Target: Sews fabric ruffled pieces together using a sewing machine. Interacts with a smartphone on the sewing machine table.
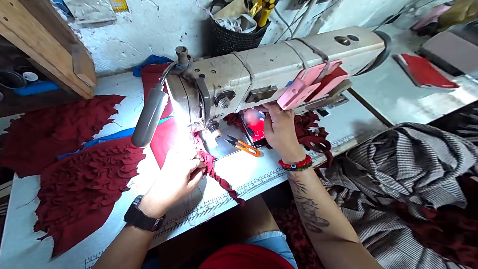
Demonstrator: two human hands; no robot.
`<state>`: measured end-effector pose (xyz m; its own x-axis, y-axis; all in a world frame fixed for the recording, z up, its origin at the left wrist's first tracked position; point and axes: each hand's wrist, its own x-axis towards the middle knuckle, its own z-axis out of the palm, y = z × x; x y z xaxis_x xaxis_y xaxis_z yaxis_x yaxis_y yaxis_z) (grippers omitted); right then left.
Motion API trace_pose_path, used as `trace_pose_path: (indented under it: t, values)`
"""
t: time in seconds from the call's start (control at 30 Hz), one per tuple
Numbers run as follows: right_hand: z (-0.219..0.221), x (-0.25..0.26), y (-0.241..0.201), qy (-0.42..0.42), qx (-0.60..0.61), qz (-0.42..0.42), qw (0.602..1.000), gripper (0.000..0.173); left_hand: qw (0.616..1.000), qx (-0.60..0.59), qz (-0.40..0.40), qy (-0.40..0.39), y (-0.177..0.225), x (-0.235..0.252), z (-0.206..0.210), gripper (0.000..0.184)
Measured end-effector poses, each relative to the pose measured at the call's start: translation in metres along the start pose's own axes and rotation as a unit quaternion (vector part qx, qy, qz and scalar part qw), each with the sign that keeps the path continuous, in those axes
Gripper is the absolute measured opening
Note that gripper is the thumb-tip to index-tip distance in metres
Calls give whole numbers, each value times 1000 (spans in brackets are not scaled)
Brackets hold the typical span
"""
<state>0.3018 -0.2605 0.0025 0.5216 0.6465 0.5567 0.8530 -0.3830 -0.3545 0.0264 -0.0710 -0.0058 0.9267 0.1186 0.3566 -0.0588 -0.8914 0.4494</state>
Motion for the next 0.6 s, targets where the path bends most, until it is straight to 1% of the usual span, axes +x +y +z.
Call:
trace_pose_path:
  t: [0.1,0.2,0.3,0.4,0.5,0.6]
  values:
    - [-6,-3,1,22,8,-18,1000,38,1000,-1,-5,-4,1,0,-1,25]
    - [-10,-6,6,12,8,-12,1000,40,1000,1,-10,-15,1,0,-2,26]
    - [-9,-10,9,8,11,-19,1000,43,1000,-4,-4,-9,0,0,-1,26]
    - [-9,-13,5,17,28,-49,998,41,1000,-3,-2,-6,-1,0,-1,26]
    - [-12,-17,0,31,51,-86,994,44,1000,2,2,0,-1,0,0,26]
    - [-11,-24,5,35,57,-78,995,44,1000,7,6,-1,-1,1,-1,26]
